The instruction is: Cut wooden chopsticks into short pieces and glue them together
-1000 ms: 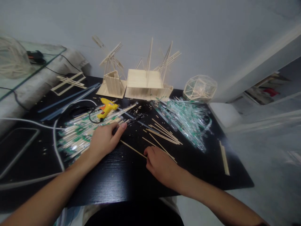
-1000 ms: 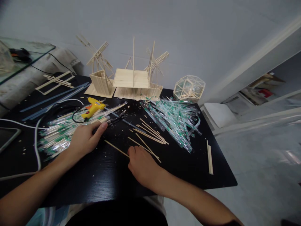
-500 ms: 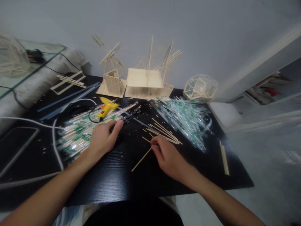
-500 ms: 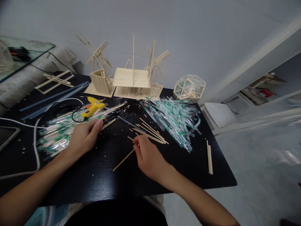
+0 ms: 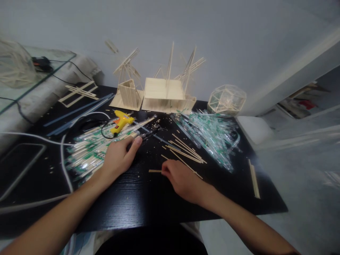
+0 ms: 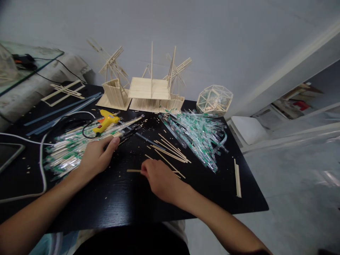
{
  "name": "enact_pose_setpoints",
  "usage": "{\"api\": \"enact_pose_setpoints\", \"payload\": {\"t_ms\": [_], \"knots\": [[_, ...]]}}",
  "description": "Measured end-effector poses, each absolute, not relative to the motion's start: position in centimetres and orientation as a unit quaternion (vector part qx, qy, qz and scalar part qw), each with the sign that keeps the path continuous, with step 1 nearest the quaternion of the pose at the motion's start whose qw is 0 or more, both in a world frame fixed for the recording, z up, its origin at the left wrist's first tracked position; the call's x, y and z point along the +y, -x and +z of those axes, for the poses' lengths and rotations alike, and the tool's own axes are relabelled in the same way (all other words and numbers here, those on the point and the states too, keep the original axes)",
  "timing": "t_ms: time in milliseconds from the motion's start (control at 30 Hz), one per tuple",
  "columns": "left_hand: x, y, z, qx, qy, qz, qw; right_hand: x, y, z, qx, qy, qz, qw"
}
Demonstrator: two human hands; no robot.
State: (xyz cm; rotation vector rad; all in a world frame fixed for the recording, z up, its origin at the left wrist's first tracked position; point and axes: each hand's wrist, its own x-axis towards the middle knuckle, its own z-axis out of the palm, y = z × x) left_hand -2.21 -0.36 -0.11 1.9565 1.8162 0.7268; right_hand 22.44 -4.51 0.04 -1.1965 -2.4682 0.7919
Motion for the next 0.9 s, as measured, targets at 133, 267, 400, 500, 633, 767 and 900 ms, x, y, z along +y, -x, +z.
{"api": "enact_pose_setpoints", "payload": {"t_ms": [133,267,400,500,633,767,900], "knots": [[-0.6,2.2,-0.2,0.634,-0.698,0.28,0.18,-2.8,-22.9,2.0,-0.741,0.453,0.378,0.32],[-0.9,2.0,-0.4,0.625,-0.702,0.297,0.17,-1.2,-22.3,2.8,-0.695,0.452,0.416,0.373],[-1.1,1.9,-0.8,0.616,-0.706,0.32,0.141,-0.4,-21.3,2.9,-0.692,0.439,0.416,0.394],[-1.1,1.9,-1.0,0.613,-0.709,0.323,0.128,-0.1,-20.7,2.6,-0.686,0.426,0.438,0.395],[-1.2,1.9,-1.2,0.617,-0.711,0.314,0.123,-0.1,-20.4,2.2,-0.668,0.419,0.469,0.399],[-1.4,1.8,-1.1,0.621,-0.712,0.3,0.132,-0.1,-20.4,2.3,-0.658,0.423,0.486,0.389],[-1.5,1.8,-1.0,0.62,-0.718,0.286,0.14,-0.4,-20.5,2.5,-0.65,0.435,0.494,0.379]]}}
